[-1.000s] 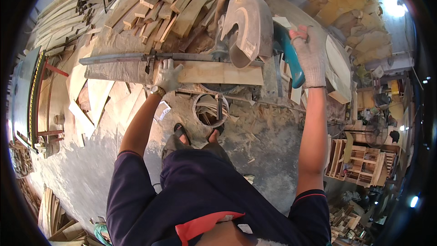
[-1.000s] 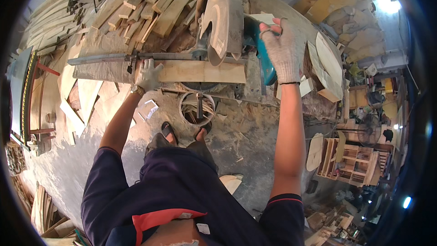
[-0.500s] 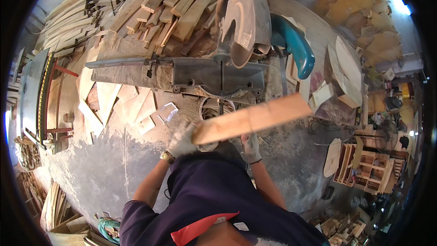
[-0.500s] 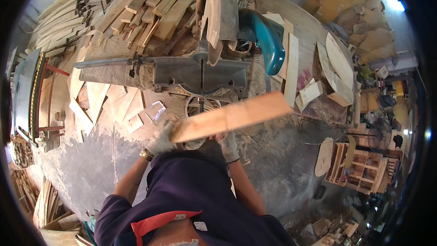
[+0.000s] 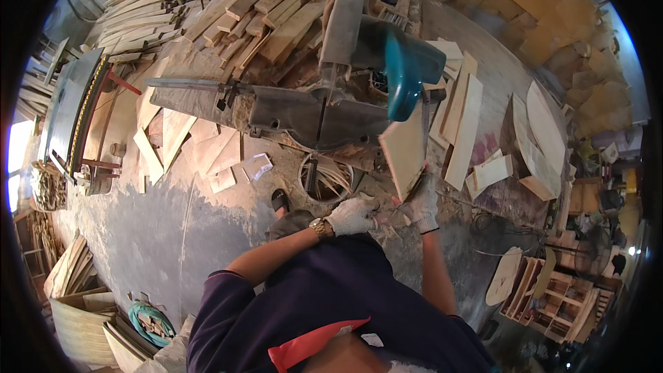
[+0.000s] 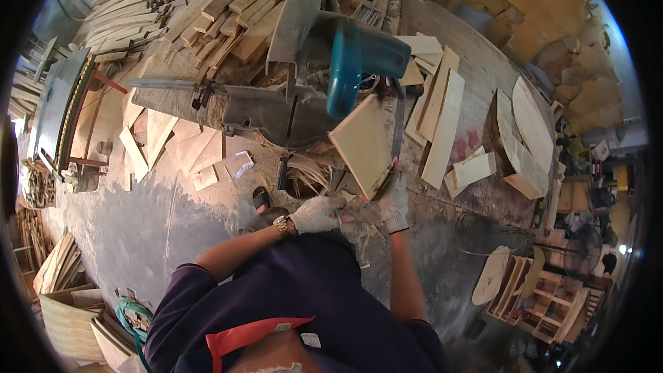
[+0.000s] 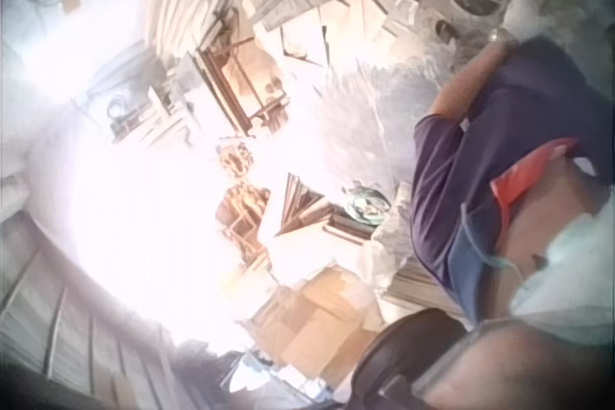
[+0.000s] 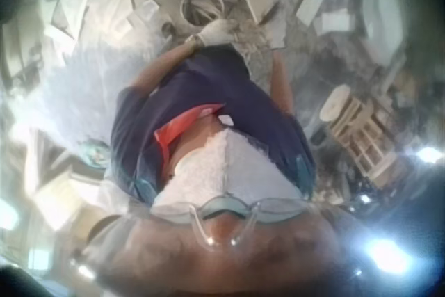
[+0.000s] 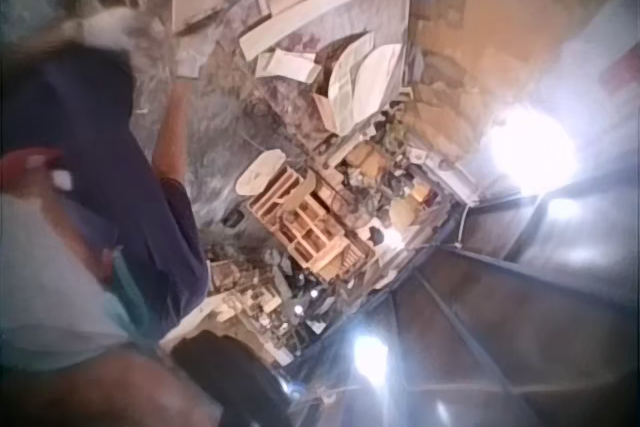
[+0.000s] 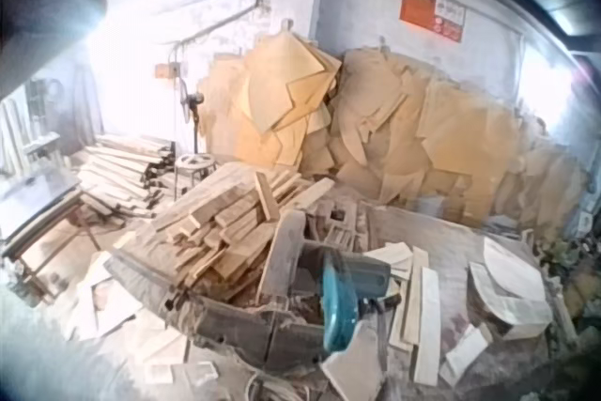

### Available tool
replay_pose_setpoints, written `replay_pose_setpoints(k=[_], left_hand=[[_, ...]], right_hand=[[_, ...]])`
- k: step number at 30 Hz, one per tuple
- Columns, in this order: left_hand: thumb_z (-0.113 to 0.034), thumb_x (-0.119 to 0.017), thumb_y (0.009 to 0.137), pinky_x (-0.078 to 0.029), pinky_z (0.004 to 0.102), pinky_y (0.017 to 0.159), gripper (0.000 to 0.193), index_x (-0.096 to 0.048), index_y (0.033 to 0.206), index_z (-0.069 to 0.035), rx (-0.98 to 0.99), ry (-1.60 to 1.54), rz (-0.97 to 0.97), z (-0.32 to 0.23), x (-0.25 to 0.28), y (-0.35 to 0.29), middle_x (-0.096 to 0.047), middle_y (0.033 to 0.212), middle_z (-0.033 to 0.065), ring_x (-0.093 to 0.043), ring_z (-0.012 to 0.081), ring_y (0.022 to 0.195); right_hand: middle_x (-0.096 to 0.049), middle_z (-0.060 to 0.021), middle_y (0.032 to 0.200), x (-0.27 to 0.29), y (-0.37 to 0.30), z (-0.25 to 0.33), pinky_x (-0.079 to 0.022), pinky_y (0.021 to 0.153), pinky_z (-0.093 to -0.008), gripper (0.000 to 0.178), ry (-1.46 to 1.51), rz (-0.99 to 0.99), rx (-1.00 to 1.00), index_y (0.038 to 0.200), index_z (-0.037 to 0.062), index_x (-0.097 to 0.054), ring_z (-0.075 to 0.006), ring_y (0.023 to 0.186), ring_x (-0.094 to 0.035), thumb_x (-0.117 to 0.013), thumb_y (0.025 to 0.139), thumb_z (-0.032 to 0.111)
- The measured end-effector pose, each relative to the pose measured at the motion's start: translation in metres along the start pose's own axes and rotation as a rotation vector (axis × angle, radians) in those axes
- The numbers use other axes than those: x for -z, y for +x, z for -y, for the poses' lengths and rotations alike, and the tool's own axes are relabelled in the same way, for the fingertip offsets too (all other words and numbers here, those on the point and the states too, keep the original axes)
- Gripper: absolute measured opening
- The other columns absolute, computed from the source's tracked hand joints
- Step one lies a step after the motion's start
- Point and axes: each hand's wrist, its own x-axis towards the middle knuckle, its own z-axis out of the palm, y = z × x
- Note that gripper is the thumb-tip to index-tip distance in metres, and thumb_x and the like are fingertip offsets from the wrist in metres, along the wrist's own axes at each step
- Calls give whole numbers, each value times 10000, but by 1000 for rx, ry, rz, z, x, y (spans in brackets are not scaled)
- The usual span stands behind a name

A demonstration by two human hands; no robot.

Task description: The person uses a pneumatic nail gun to fasten a thin wooden strip to a curved wooden piece on a workbench. Then the person moves to a chop saw, measures and cuts several wooden strips, and places the cut pieces on the bench.

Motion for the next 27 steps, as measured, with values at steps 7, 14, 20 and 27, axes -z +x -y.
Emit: replay_pose_setpoints(k=[7, 14, 20, 27], left_hand=[[-386, -734, 946, -536, 432, 711, 374, -707, 1088, -41, 99, 35, -194, -5, -17, 13, -682, 805, 146, -690, 312, 750], [-404, -737, 943, -504, 428, 657, 379, -658, 1008, -39, 262, 33, -343, -21, -8, -14, -634, 737, 122, -662, 320, 713], [-338, -700, 978, -538, 423, 795, 306, -699, 1085, -51, 515, 3, -357, -18, -7, -62, -743, 921, 166, -733, 336, 890], [-354, -711, 970, -526, 388, 741, 312, -662, 1006, -48, 508, -66, -541, -1, -17, -89, -727, 876, 138, -717, 292, 819]], right_hand=[[-498, -296, 1410, -14, 50, 4, -455, 1116, -487, 1202, -157, 456, 50, 1628, 79, -293, -467, 1308, -505, -871, 659, 492], [-549, -261, 1348, -36, 89, 45, -480, 1087, -486, 1142, -5, 436, 178, 1572, 49, -369, -428, 1249, -559, -893, 675, 522], [-631, -256, 1259, 17, 119, -20, -530, 1019, -478, 1123, -43, 512, -93, 1541, 48, -399, -432, 1148, -637, -905, 668, 541], [-665, -246, 1297, 36, 106, -139, -514, 1052, -464, 1180, 65, 234, -58, 1545, 48, -404, -406, 1209, -645, -938, 606, 522]])
